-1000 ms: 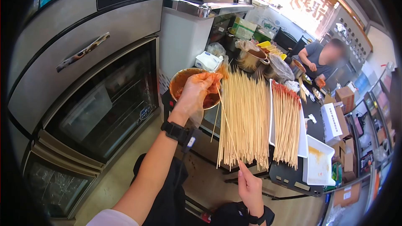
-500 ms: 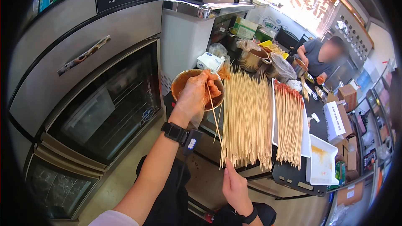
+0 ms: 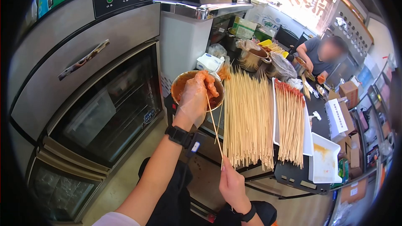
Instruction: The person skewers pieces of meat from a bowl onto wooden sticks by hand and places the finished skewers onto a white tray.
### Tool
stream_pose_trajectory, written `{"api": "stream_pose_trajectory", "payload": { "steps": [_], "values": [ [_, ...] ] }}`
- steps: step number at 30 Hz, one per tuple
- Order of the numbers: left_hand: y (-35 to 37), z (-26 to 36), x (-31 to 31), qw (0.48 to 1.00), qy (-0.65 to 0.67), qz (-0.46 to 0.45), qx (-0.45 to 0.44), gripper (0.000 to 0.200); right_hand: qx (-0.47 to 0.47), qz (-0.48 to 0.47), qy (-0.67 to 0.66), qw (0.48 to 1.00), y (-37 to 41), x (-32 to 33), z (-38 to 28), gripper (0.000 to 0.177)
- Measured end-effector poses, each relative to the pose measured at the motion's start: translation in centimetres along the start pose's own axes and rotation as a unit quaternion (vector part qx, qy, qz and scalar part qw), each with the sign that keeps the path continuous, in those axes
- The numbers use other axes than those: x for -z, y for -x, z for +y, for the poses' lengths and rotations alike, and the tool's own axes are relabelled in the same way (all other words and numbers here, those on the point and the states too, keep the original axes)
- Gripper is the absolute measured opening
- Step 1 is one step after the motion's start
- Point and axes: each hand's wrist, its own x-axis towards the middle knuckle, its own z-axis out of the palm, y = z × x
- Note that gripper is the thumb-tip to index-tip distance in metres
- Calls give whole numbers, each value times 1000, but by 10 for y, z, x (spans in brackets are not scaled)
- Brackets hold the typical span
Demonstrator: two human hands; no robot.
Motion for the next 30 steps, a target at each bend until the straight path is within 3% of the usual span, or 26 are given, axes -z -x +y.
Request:
{"api": "stream_pose_trajectory", "payload": {
  "steps": [8, 15, 18, 20, 21, 22, 23, 24, 25, 26, 28, 29, 30],
  "values": [
    [-4, -1, -1, 999, 14, 41, -20, 25, -14, -4, -1, 1000, -8, -12, 2, 44],
    [4, -5, -10, 996, -80, 27, 1, 31, -26, 16, -17, 999, -25, -12, -2, 40],
    [6, -3, -14, 996, -92, -3, -1, 40, -67, 5, -10, 998, -33, -8, -4, 37],
    [13, 6, -21, 983, -178, 23, -30, 50, -140, -1, -34, 990, -34, -4, -1, 36],
    [-5, -9, 3, 986, -154, -50, -31, 60, -143, 3, -31, 989, -33, -3, 2, 36],
    [-13, -13, 15, 986, -153, -55, -27, 60, -130, 9, -54, 990, -30, -3, 6, 38],
    [-20, -16, 23, 993, 13, -112, 48, 65, -118, 18, -76, 990, -28, -2, 11, 40],
    [-26, -20, 30, 962, 180, -165, 125, 70, -125, 27, -70, 989, -25, 2, 15, 40],
    [-26, -13, 27, 961, 167, -178, 129, 77, -139, 43, -87, 985, -23, 9, 20, 42],
    [-18, -15, 19, 985, 131, -16, 114, 74, -153, 61, -102, 981, -20, 18, 26, 44],
    [-20, -15, 22, 969, 207, 11, 134, 55, -188, 109, -100, 971, -18, 45, 45, 45],
    [-25, -21, 39, 995, 21, -87, 35, 46, -206, 138, -70, 966, -17, 59, 68, 44],
    [-31, -30, 50, 967, -164, -179, -74, 39, -223, 165, -42, 960, -16, 74, 88, 42]
  ]
}}
